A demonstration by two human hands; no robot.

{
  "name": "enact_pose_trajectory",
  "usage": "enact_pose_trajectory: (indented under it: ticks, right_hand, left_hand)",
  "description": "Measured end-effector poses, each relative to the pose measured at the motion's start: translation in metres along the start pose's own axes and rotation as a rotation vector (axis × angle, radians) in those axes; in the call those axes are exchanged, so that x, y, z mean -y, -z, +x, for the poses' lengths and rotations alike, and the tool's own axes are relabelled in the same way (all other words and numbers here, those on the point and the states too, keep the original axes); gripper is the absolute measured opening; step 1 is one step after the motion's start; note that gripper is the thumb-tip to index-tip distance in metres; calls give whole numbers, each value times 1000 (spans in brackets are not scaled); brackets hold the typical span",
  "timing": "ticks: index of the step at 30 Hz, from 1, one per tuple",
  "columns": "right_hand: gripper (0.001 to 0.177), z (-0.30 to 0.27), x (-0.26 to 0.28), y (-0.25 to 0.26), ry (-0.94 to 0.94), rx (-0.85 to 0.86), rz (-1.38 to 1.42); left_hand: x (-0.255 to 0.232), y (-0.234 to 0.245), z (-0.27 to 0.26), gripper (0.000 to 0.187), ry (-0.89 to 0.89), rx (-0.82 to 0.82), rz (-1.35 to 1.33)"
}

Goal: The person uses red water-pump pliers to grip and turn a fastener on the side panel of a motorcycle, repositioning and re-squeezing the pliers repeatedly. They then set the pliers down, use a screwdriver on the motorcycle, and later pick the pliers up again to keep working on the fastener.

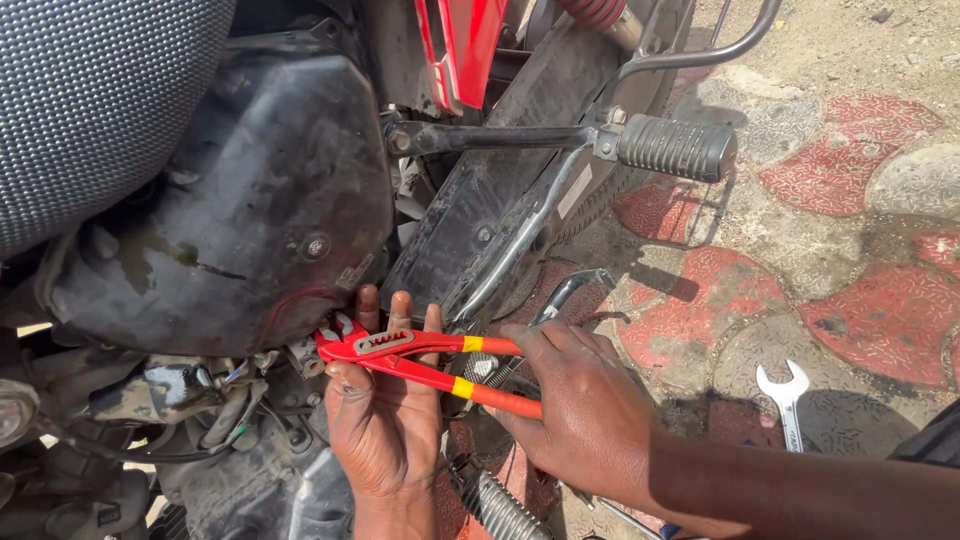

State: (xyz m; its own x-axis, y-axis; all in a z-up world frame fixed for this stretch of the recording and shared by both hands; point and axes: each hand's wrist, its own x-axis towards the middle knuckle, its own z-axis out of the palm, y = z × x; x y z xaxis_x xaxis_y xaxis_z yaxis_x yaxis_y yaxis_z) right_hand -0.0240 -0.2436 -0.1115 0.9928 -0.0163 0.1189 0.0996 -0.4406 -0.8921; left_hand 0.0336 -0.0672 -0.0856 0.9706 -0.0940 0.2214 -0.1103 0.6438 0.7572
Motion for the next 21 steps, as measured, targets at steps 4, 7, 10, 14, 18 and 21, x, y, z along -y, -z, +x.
enact_pose_trajectory:
  ticks: [4, 7, 10, 14, 18, 21]
  right_hand:
    - [61, 3, 0, 6, 16, -21, -64]
    - [54, 4, 4, 12, 11, -43, -87]
    - [51, 2, -1, 11, 21, -57, -103]
    - [51, -1, -11, -1, 79, -120, -68]
    - [64, -4, -19, 9, 157, -65, 29]
    - [94, 3, -14, 24, -132, 182, 34]
  left_hand:
    - [12, -10, -6, 58, -48, -41, -36]
    - [27, -54, -19, 60, 60, -187, -37]
    - [38, -79, -12, 50, 218, -410, 144]
    - [53, -73, -3, 36, 144, -595, 257]
    - [45, -83, -4, 33, 159, -622, 217]
    - [47, -81, -1, 29, 172, -645, 181]
